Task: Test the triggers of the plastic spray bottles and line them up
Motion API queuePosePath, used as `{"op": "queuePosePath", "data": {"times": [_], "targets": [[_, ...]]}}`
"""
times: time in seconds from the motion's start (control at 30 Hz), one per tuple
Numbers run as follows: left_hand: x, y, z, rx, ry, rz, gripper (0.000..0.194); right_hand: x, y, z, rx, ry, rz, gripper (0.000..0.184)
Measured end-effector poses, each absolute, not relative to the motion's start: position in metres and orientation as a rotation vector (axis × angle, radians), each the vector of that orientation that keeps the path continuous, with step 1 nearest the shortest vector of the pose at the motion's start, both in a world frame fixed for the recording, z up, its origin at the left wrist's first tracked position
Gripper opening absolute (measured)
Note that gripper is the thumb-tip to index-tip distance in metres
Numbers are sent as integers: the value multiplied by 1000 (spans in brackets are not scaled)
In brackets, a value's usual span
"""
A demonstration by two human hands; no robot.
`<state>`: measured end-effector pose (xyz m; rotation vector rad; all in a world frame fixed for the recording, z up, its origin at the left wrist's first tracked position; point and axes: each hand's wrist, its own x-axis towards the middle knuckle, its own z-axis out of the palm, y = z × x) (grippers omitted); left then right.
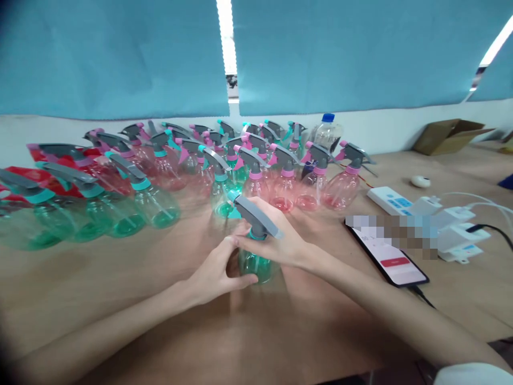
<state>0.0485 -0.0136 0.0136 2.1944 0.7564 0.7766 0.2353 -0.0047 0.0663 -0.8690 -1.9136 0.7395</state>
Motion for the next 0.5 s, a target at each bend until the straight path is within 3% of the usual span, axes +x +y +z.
{"op": "queuePosePath", "data": {"times": [0.17, 0.37, 0.5], "targets": [[49, -5, 12, 2290, 834, 713, 76, 238, 0, 64, -876, -1869, 741, 33], [23, 1, 7, 2426, 1072, 633, 50, 236, 9, 65, -1069, -1855, 728, 50], [5, 5, 7, 2494, 1206, 582, 47, 234, 15, 65, -1119, -1924, 633, 53]]}}
